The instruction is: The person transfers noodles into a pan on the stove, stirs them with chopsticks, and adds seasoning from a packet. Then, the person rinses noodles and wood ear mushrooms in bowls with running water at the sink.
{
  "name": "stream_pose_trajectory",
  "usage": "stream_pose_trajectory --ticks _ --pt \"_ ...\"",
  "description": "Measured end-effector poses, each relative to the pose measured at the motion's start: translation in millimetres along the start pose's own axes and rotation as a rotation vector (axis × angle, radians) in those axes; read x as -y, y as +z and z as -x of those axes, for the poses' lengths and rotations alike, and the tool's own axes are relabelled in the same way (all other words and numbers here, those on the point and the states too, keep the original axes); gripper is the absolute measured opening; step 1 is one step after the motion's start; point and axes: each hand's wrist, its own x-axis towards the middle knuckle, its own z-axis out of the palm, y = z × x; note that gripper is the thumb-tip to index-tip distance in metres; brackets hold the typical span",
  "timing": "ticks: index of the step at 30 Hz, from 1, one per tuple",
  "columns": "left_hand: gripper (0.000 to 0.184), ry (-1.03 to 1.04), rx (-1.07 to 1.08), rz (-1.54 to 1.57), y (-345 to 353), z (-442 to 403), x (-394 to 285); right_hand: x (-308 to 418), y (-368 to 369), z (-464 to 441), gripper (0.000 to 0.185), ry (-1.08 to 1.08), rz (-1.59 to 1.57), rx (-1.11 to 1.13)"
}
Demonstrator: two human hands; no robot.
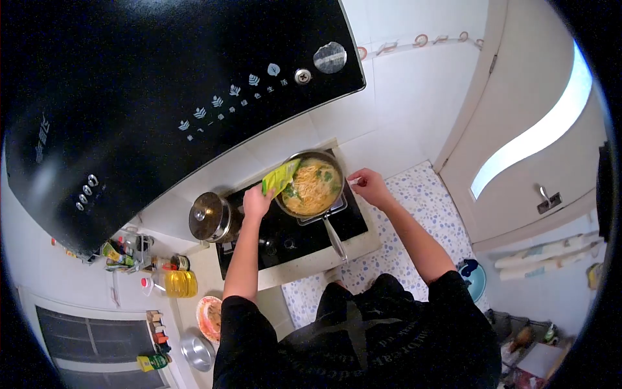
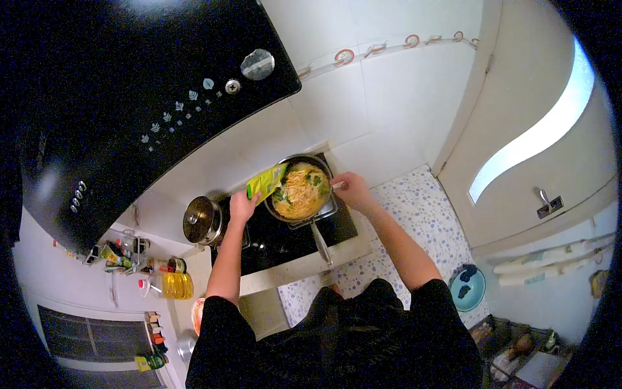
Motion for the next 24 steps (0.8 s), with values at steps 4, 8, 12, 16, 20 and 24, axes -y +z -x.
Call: stream_pose_trajectory --ticks 4,8,12,16,20,24 --pt "0.037 -0.014 0.006 0.013 10.6 -26.6 -3.9 -10.1 -0.4 0.1 0.018 -0.008 -0.026 -0.071" --pt "0.038 -0.154 0.090 0.271 11.6 -38.5 -19.3 -6.3 -7.5 5.1 0.023 0.129 -0.150 -0.100" --pt "0.034 -0.435 -0.024 0.806 23.4 -19.6 -26.1 -2.7 -18.1 12.5 0.026 0.162 -0.301 -0.091" --pt "0.036 -0.780 -0.122 1.465 28.5 25.0 -29.0 -2.4 -25.2 23.0 0.025 0.153 -0.433 -0.127" --pt "0.025 -0.991 -0.162 2.017 56.9 76.6 -8.0 5.4 -29.8 28.9 0.025 0.226 -0.522 -0.096" --pt "0.025 -0.935 -0.290 2.352 66.6 119.7 -37.3 20.7 -19.9 28.7 0.024 0.175 -0.463 -0.034"
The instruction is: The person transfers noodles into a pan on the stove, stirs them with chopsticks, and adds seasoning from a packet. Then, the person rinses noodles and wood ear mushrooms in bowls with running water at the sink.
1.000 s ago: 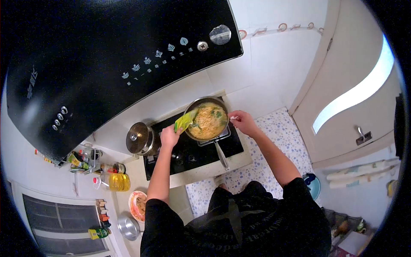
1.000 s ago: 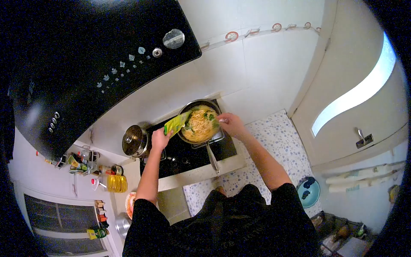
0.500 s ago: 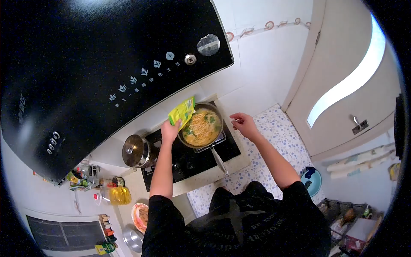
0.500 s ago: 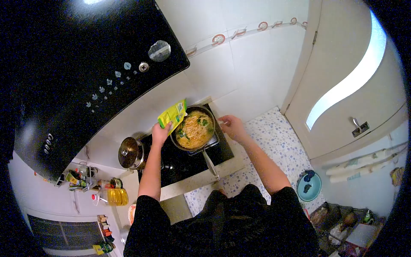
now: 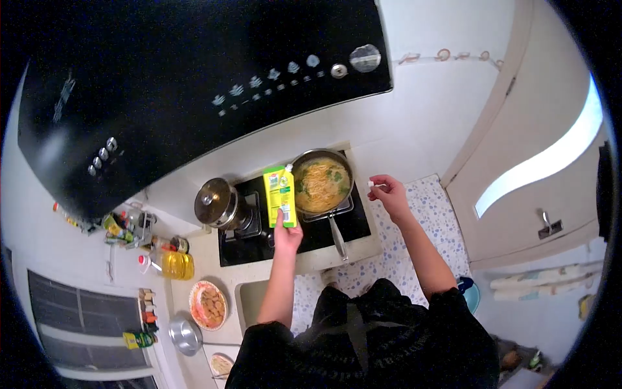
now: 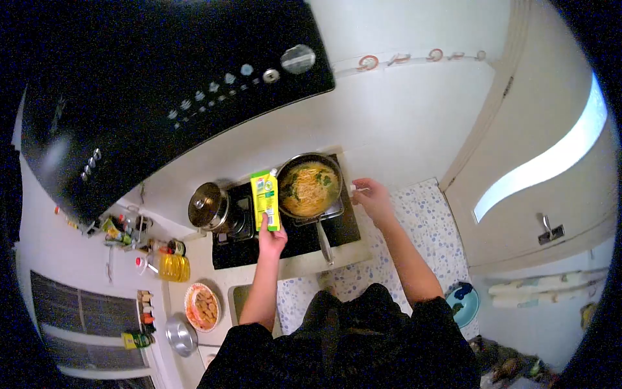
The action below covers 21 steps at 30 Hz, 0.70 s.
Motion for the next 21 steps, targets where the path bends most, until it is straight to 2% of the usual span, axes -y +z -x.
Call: stream_pose_trajectory --ticks 3,4,6,8,9,12,17,20,21 --pt "0.026 -0.022 0.001 0.086 12.8 37.3 19.6 9.5 19.7 -0.6 0.020 -0.048 0.081 0.105" --pt "0.027 -0.113 0.121 0.097 5.6 41.2 17.1 18.3 33.4 1.8 0.019 -0.083 0.109 0.144" --pt "0.028 -0.002 0.041 -0.001 12.4 66.2 24.0 30.2 55.6 3.4 0.018 -0.203 0.172 0.231" --pt "0.027 -0.019 -0.052 -0.062 19.1 95.6 19.2 40.7 79.2 0.0 0.017 -0.375 0.236 0.326" --pt "0.028 -0.046 -0.001 -0.081 8.1 104.8 13.7 54.6 93.8 4.5 0.018 -0.375 0.161 0.382" --pt "0.030 0.075 -0.032 -0.153 9.6 140.8 1.2 83.2 127.4 14.8 0.019 -0.466 0.275 0.482" --pt "0.042 0.178 0.058 -0.148 -27.3 174.4 -35.0 77.0 182.6 20.2 0.020 -0.653 0.400 0.643" --pt "0.041 0.208 0.021 -0.095 -47.6 188.2 -60.0 73.9 221.0 31.8 0.019 -0.587 0.373 0.736" --pt "0.040 0.245 0.019 -0.114 -49.7 195.4 -68.6 74.2 234.6 34.1 0.018 -0.640 0.381 0.769"
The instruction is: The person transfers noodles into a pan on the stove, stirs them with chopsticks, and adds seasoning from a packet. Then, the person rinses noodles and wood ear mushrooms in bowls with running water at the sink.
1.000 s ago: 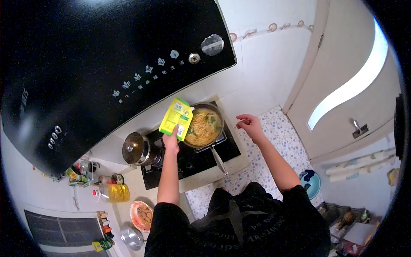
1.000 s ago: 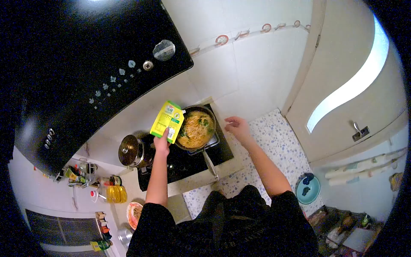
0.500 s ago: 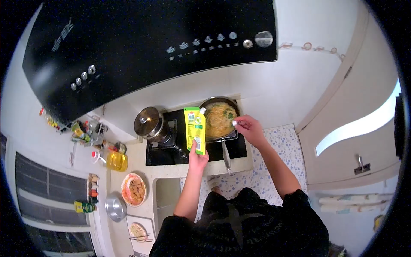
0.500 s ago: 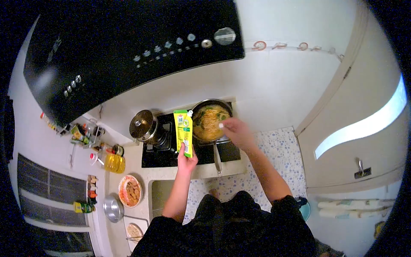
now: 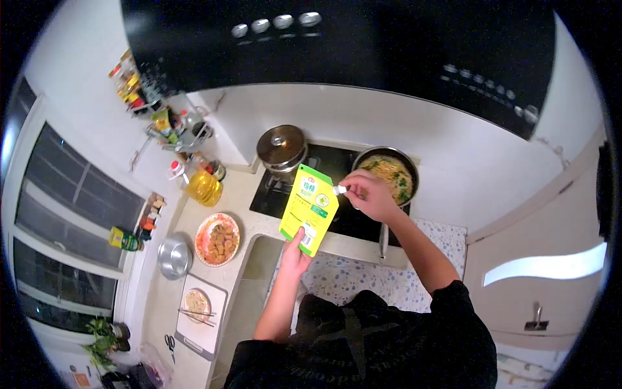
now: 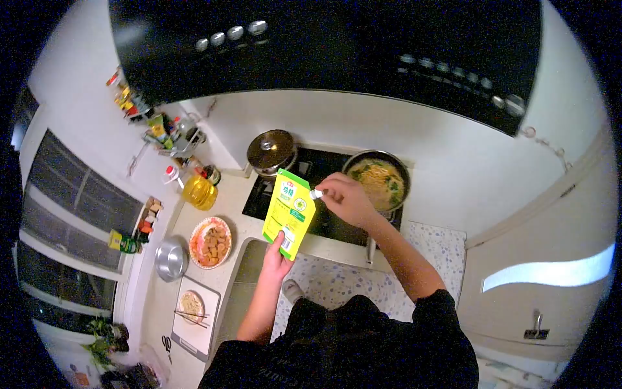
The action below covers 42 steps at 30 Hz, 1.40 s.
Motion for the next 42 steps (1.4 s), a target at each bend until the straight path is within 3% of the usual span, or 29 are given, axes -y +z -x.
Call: stream_pose_trajectory --ticks 4,7,10,14,20,23,28,34,37,41,42 --pt "0.038 0.134 -0.001 -0.085 -23.8 9.8 -47.3 15.9 42.6 -35.6 0.014 -0.073 0.128 0.127" --pt "0.039 0.174 -0.026 -0.107 -42.9 16.3 -90.3 20.7 85.0 -63.3 0.012 -0.276 0.191 0.115" --pt "0.038 0.201 -0.058 -0.087 -65.9 16.9 -131.8 39.0 128.5 -91.4 0.011 0.005 0.112 0.221" --pt "0.039 0.234 -0.058 -0.061 -95.4 10.3 -188.3 21.1 202.7 -129.1 0.013 0.008 0.106 0.126" --pt "0.042 0.273 -0.073 -0.063 -129.0 -0.3 -268.0 26.3 288.9 -183.2 0.014 0.264 -0.295 0.113" --pt "0.042 0.251 -0.061 -0.022 -148.4 -4.9 -292.8 36.9 310.2 -203.1 0.018 -0.167 -0.109 0.105" --pt "0.047 0.185 -0.042 0.053 -174.1 -11.2 -319.1 53.3 325.5 -226.0 0.023 -0.310 -0.001 0.201" --pt "0.041 0.241 -0.103 0.030 -159.2 -7.8 -340.1 54.9 338.4 -246.8 0.007 -0.117 0.026 0.241" --pt "0.040 0.379 -0.143 -0.075 -150.5 -11.4 -342.3 35.6 351.5 -256.6 0.025 0.114 0.031 0.302" --pt "0.040 0.404 -0.184 -0.076 -147.3 -22.7 -353.4 28.1 355.8 -275.0 0.034 0.190 -0.089 0.378" --pt "0.040 0.405 -0.190 -0.065 -141.5 -22.9 -357.9 34.8 357.5 -280.7 0.026 -0.225 0.125 0.217"
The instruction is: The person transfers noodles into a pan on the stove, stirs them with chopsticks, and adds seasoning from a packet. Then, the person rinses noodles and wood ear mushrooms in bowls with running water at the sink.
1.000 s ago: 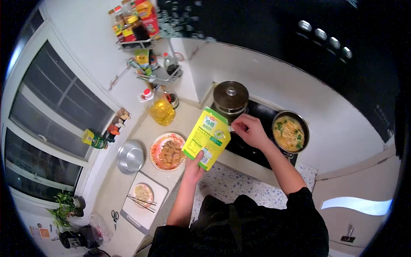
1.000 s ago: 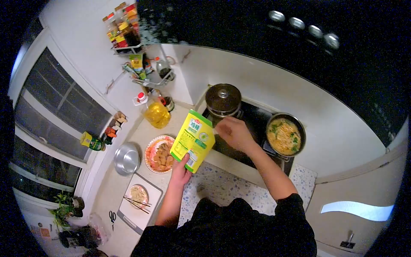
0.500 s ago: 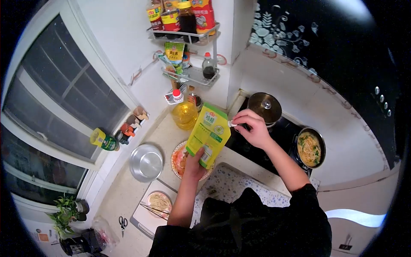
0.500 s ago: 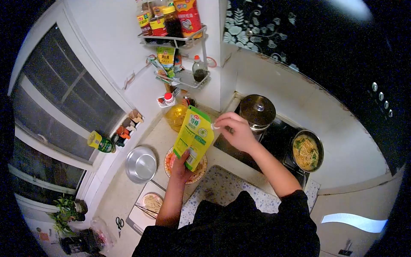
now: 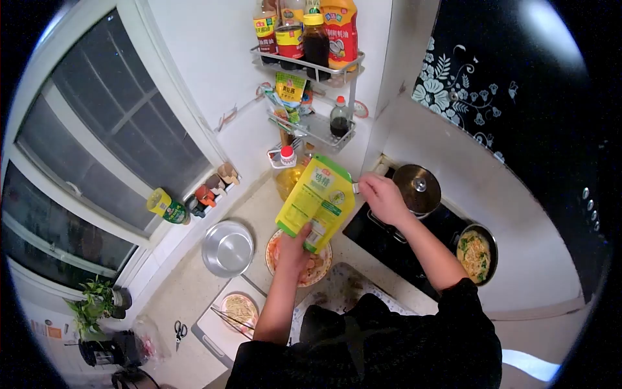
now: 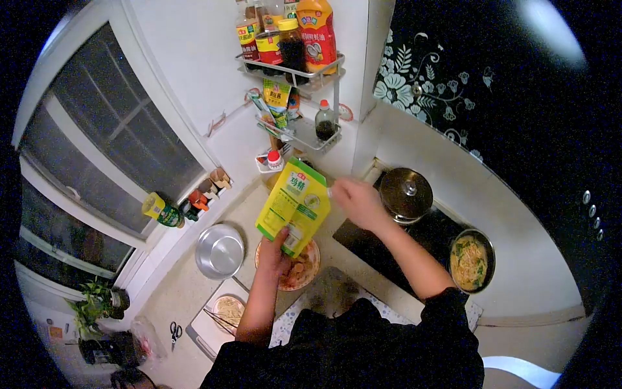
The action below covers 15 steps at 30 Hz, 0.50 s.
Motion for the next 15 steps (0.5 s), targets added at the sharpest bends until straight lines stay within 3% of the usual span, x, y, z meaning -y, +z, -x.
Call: stream_pose_trajectory --ticks 3,6,9,12,15 --pt "0.039 0.028 -0.020 -0.062 9.6 -9.4 -5.2 3.4 -8.1 -13.2 0.019 -0.121 0.071 0.046" --pt "0.040 0.146 -0.017 -0.183 17.2 -22.3 -6.0 -20.4 -0.5 -19.2 0.023 -0.017 -0.023 0.099" --pt "0.043 0.220 -0.025 -0.256 28.2 -30.7 -9.5 -36.0 11.2 -26.7 0.027 0.506 -0.471 0.259" --pt "0.045 0.184 -0.018 -0.254 28.6 -41.3 -7.8 -19.1 8.3 -36.2 0.023 0.684 -0.727 0.192" --pt "0.045 0.109 -0.021 -0.174 30.2 -58.0 0.0 -8.3 14.7 -38.1 0.015 0.682 -0.784 0.235"
